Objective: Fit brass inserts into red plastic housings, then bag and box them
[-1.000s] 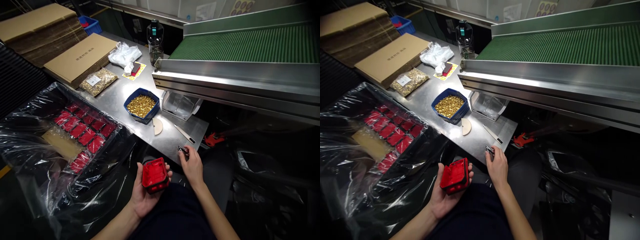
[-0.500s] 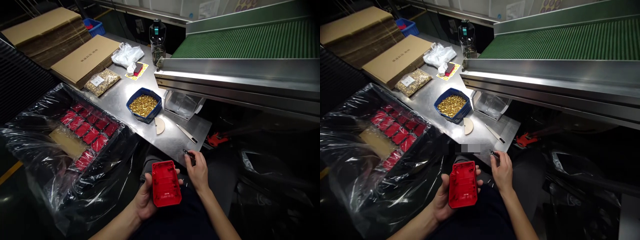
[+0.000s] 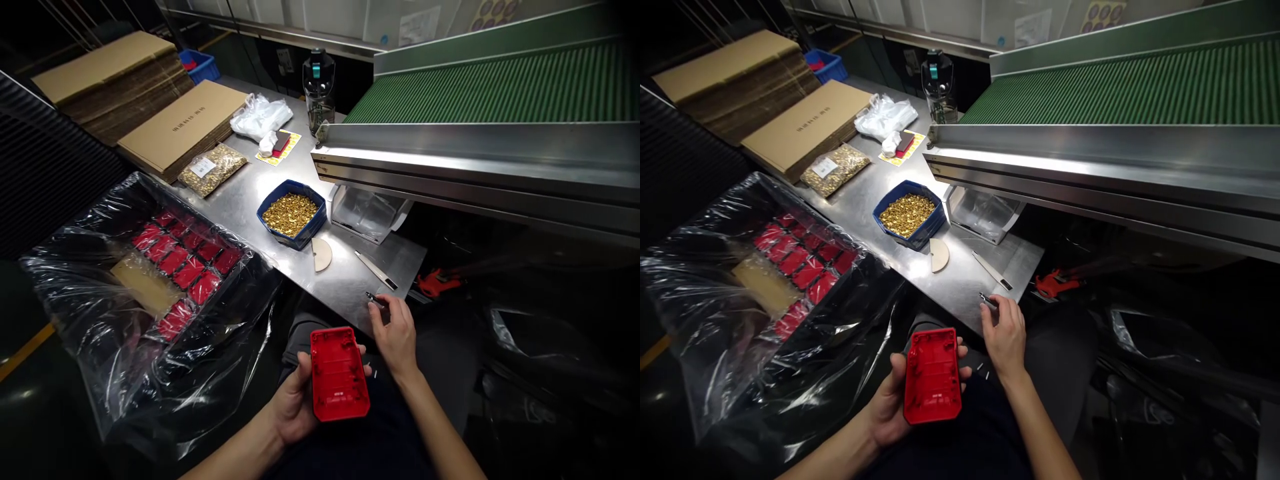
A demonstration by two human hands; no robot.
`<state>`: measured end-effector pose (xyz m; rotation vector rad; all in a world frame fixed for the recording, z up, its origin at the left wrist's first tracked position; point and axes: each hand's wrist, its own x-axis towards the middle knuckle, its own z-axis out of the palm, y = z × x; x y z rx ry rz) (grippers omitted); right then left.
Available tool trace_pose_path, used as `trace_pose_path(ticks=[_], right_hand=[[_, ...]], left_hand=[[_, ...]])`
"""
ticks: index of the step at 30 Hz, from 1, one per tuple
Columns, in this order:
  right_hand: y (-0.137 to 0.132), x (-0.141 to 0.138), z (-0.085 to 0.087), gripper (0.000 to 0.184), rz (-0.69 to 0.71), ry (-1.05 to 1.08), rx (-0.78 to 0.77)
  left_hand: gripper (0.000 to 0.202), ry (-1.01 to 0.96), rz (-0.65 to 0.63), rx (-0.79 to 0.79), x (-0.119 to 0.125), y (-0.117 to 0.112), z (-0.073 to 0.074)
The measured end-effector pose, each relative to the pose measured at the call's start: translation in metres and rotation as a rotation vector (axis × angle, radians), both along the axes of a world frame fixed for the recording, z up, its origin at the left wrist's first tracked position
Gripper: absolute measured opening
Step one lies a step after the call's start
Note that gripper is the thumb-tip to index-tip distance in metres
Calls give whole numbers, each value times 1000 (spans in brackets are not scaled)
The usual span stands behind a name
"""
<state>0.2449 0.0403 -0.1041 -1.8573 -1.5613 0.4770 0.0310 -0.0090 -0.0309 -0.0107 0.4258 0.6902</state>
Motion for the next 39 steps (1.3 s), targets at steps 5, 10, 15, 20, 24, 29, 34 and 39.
trace_pose_path(ticks=[5, 10, 15, 20, 24, 29, 34, 39], right_hand=[[12, -3, 3, 28, 5, -46, 7], [17, -4, 0, 27, 47, -101, 23], [21, -2, -9, 30, 58, -150, 37], [23, -1, -11, 32, 66, -182, 43], [26, 0, -9, 34, 78, -202, 44], [29, 1, -11, 36, 83, -213, 39], [31, 2, -12, 37, 94, -215, 33], [31, 0, -10, 37, 89, -225, 27]], left_hand=[[85, 33, 4, -9, -1, -1, 2], [92, 355, 9, 189, 3, 2, 12], [138, 825, -82, 657, 6, 9, 20], [140, 1180, -194, 984, 1, 17, 22], [131, 1270, -271, 922, -1, 25, 25], [124, 1376, -337, 891, -2, 31, 29], [115, 1364, -351, 793, -5, 32, 23], [96, 1023, -231, 612, -7, 34, 20]])
